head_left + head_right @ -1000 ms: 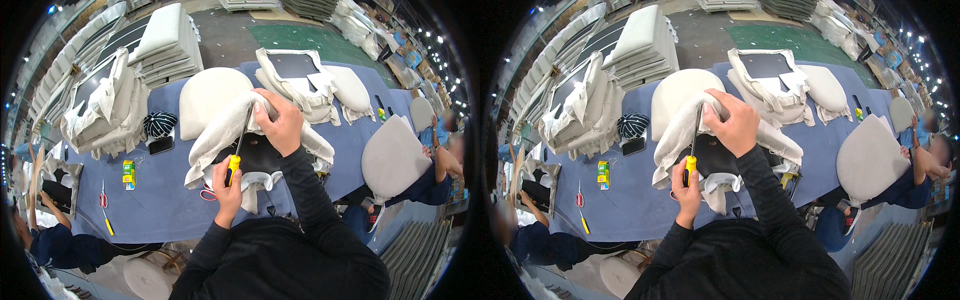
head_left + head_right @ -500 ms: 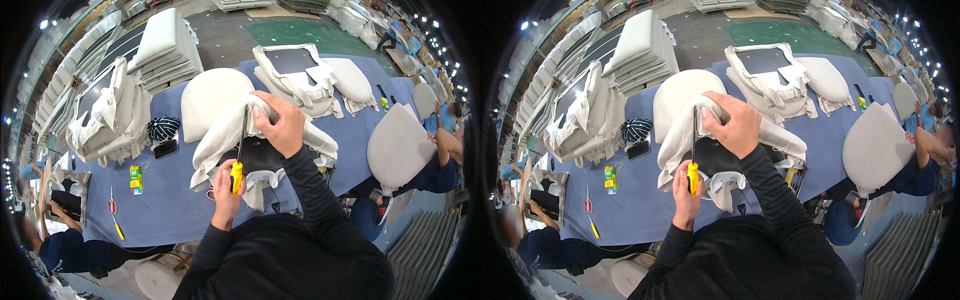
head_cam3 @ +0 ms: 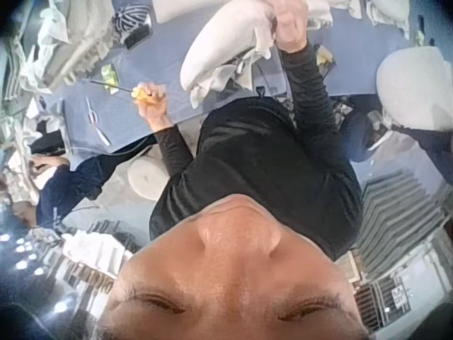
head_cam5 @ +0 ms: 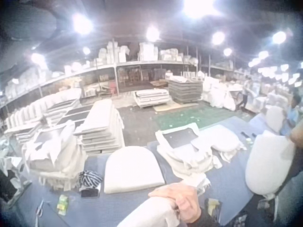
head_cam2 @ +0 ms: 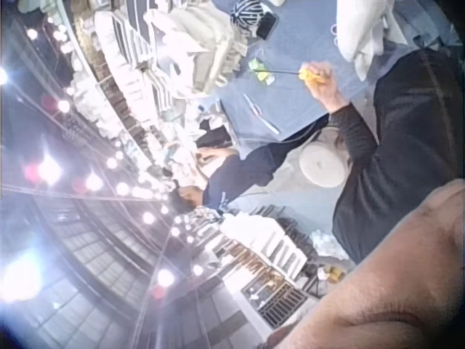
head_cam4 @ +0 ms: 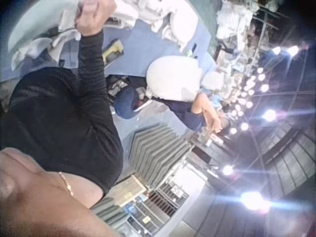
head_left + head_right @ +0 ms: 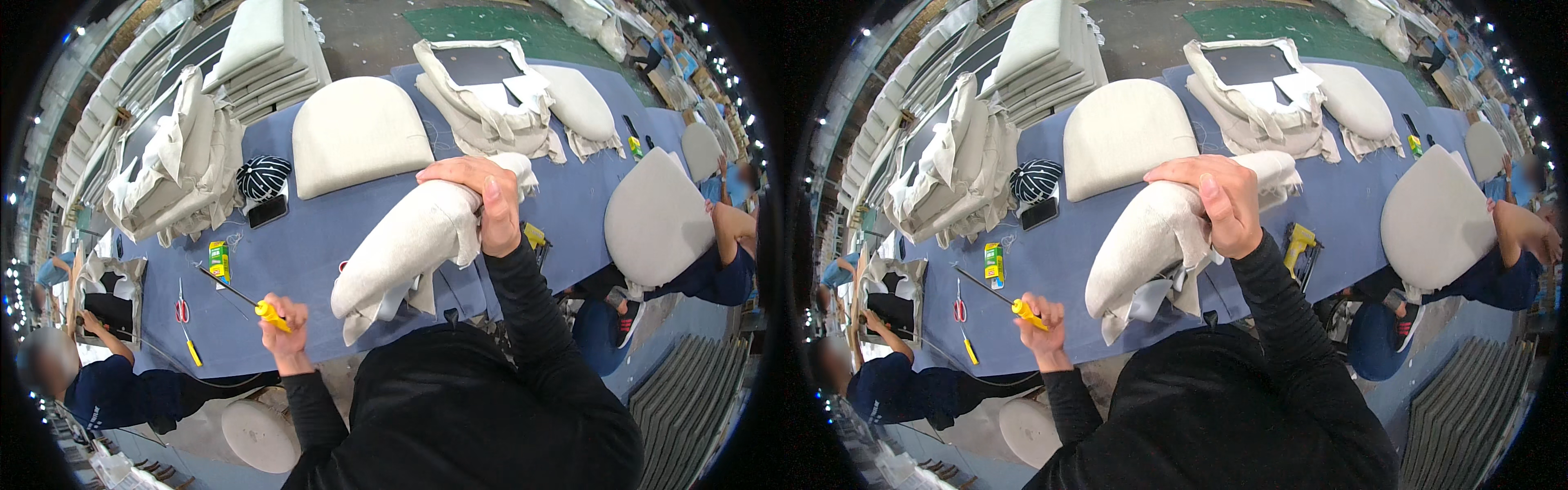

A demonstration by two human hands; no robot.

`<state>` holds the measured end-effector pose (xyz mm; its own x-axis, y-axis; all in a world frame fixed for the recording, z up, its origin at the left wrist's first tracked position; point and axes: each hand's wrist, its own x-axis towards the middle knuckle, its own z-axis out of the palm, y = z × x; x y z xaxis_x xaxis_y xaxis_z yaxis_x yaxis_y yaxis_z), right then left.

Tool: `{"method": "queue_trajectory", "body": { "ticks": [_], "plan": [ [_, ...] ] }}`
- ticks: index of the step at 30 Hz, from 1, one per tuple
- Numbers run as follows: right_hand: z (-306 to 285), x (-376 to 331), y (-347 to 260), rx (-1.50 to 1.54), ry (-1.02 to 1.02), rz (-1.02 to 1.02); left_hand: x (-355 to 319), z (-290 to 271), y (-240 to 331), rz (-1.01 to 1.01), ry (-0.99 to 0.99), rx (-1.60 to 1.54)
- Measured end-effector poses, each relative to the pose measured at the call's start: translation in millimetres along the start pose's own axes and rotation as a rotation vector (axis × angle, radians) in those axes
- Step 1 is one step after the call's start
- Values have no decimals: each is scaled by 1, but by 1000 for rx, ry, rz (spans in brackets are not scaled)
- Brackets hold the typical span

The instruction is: The person is upholstering a cushion by pulling fabric over foam, using a staple gun to secure the fabric, and trimming excess material with scissors. They also use a screwdriver to adjust the cushion's internal structure.

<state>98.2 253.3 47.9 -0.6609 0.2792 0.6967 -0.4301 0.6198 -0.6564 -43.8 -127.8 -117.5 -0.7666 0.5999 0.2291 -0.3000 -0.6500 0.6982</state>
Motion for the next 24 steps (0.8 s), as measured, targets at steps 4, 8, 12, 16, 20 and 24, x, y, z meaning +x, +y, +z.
{"method": "queue_trajectory", "body": {
  "ticks": [4, 8, 12, 16, 20, 24],
  "plan": [
    [-1, -12, -6, 13, -60, -50, -101, -59, -1, -132, 731, 664],
    [2, -18, -21, -13, -85, -118, -200, -96, -49, -122, 1404, -66],
    [6, -19, -23, -41, -103, -139, -182, -58, -66, -380, 1279, -269],
    [10, -12, -20, -27, -121, -112, -144, -36, -53, -389, 1039, 439],
    [10, -6, -17, 18, -112, -82, -154, -102, -55, -258, 1097, 545],
    [6, -7, -18, 12, -88, -71, -183, -152, -67, 20, 1500, -323]
  ]
}}
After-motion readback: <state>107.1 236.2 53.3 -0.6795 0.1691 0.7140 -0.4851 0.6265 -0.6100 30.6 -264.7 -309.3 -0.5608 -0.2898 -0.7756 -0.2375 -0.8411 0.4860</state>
